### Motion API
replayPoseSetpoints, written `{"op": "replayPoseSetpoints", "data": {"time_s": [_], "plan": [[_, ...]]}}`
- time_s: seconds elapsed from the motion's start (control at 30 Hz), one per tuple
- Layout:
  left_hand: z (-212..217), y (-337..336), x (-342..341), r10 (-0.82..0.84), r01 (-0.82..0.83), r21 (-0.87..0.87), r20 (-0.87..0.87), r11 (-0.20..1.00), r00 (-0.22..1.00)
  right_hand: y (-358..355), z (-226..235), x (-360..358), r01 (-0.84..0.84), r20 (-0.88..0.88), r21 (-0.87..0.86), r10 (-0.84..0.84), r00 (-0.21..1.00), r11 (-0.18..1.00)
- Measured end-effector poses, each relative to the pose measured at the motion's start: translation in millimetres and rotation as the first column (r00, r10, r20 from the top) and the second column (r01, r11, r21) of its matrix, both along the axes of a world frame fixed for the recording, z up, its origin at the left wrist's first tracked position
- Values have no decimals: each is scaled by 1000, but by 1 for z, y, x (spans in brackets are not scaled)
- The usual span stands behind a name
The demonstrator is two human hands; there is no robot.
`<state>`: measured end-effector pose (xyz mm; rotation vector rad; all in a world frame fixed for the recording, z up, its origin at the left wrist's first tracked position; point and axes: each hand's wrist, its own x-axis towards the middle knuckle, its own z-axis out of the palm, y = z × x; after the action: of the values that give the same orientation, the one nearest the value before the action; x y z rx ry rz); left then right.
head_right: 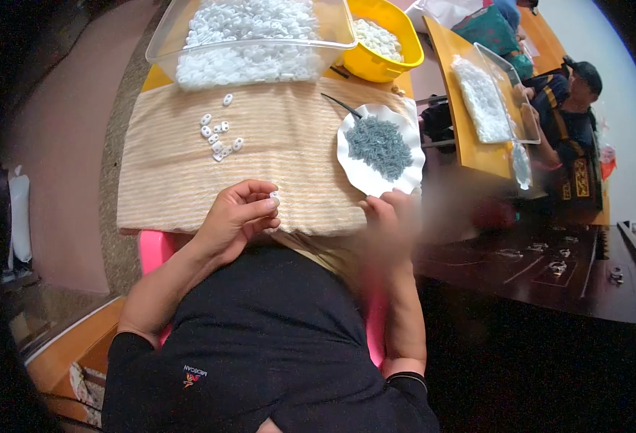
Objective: The recorder is manually assembling small white plastic components by inserting pins into them at a production workstation.
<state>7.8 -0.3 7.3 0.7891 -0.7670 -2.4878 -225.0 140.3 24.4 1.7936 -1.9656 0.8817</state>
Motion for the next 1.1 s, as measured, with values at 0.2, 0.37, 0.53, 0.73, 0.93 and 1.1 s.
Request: {"op": "replayPoseSetpoints", "data": {"time_s": [0.2, 0.37, 0.53, 0.73, 0.93, 1.1], "plan": [[0, 0, 0, 7, -7, 13, -24, 1000, 1000, -21, 3, 45, -215, 765, 91, 70, 640, 972], [0, 0, 0, 5, -3, 31, -56, 1000, 998, -42, -9, 65, -322, 949, 50, 55, 309, 945], [-4, 0, 0, -13, 16, 39, -78, 999, 997, -55, -18, 73, -374, 965, -32, 126, 229, 927], [-10, 2, -1, 23, -20, 30, -116, 999, 993, -57, -21, 75, -364, 971, -66, 143, 190, 929], [-8, 2, 0, 23, -21, 25, -94, 999, 995, -56, -24, 74, -349, 990, -125, 140, 20, 929], [-6, 2, -1, 29, -27, 23, -87, 999, 996, -56, -26, 71, -373, 973, -92, 163, 165, 923]]}}
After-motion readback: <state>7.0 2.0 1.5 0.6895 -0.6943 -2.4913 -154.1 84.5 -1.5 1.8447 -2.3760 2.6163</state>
